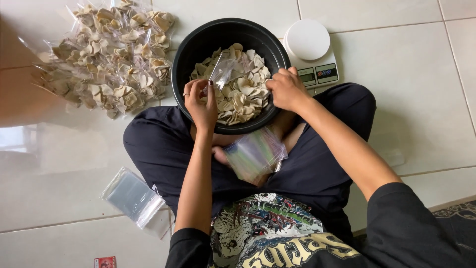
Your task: Packaging chips into small plastic bags and weighing them on a digital scale while sitting on the floor.
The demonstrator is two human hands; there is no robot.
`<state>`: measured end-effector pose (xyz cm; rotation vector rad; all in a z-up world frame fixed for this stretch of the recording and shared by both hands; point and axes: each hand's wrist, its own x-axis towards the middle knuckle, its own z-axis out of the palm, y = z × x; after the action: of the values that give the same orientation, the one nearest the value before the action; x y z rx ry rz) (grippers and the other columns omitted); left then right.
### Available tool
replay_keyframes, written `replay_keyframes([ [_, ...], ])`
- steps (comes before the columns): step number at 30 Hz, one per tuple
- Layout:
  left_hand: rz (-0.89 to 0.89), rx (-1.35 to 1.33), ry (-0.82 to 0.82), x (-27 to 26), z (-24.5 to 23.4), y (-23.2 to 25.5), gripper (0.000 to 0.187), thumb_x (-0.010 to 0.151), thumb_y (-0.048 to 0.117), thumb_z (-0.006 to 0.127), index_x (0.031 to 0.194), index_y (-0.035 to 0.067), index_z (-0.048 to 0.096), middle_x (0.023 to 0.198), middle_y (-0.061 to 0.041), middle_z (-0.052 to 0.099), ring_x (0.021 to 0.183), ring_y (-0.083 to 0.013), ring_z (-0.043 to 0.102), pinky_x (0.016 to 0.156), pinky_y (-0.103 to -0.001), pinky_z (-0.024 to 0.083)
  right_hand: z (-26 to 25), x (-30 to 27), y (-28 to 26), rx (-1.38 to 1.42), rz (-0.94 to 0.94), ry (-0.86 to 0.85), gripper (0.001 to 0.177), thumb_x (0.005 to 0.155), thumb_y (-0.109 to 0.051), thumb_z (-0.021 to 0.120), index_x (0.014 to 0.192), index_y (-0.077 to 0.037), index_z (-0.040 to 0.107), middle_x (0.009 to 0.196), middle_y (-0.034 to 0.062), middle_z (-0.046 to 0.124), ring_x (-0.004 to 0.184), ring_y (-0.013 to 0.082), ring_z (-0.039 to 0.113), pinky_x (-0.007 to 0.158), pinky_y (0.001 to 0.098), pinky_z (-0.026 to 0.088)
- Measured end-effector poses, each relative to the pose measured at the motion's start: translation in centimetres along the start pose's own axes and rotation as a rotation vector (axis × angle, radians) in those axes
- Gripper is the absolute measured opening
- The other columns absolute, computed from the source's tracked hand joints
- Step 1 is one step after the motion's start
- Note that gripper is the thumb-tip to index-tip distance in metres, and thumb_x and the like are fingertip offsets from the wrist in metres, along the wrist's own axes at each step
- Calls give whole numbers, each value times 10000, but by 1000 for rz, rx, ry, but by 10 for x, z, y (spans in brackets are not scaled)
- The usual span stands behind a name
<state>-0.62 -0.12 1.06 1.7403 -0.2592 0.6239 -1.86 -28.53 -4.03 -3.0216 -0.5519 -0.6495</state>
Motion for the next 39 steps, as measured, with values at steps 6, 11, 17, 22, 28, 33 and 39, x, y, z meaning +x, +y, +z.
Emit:
replay_keyframes([
  [6, 77, -14, 31, 2, 0, -1, 30, 1012, 110, 694, 992, 90, 705, 987, -56, 598, 870, -225, 608, 677, -335, 538, -16, -2, -27, 258, 143, -235, 44, 820, -247, 657, 784, -268, 671, 779, -24, 668, 917, 219, 639, 896, 399, 417],
  [11, 109, -4, 47, 3, -1, -4, 27, 1017, 125, 694, 1020, 112, 717, 1014, -41, 560, 889, -210, 580, 701, -327, 511, -24, 9, -28, 417, 220, -377, 15, 853, -294, 658, 855, -296, 672, 886, -46, 708, 1018, 211, 644, 921, 408, 391],
  [17, 105, -48, 50, 2, 2, -17, 41, 1013, 87, 702, 1037, 107, 727, 983, -48, 509, 788, -155, 507, 704, -296, 477, -43, 18, -25, 590, 299, -376, 46, 853, -265, 692, 888, -259, 722, 891, 24, 738, 1022, 287, 678, 922, 429, 457],
  [22, 79, -73, 56, 2, 3, -17, 89, 997, 45, 712, 1053, 108, 742, 988, -54, 510, 804, -152, 521, 709, -287, 474, -71, 17, -3, 634, 365, -329, 74, 841, -254, 721, 913, -259, 738, 884, 28, 744, 1016, 294, 693, 911, 426, 508],
  [28, 43, -63, 72, 2, 4, -17, 107, 1005, 64, 716, 1070, 144, 744, 1050, -48, 525, 855, -168, 554, 711, -293, 495, -112, 12, 29, 626, 497, -287, 125, 860, -206, 702, 968, -215, 763, 883, 43, 743, 973, 300, 694, 894, 430, 514],
  [33, -20, -56, -5, 4, -3, 0, 96, 968, 60, 724, 1062, 72, 734, 1175, -64, 549, 977, -161, 584, 771, -259, 519, -160, 15, 46, 617, 483, -122, 122, 902, -55, 689, 1000, -55, 762, 844, 71, 703, 742, 179, 611, 675, 292, 478],
  [39, -38, -35, -27, 1, -2, -8, 136, 945, 13, 729, 1076, 51, 728, 1304, -82, 612, 970, -160, 667, 788, -266, 549, -152, 30, 51, 584, 542, -71, 122, 886, -84, 689, 982, -66, 763, 854, 56, 711, 736, 170, 614, 660, 284, 477],
])
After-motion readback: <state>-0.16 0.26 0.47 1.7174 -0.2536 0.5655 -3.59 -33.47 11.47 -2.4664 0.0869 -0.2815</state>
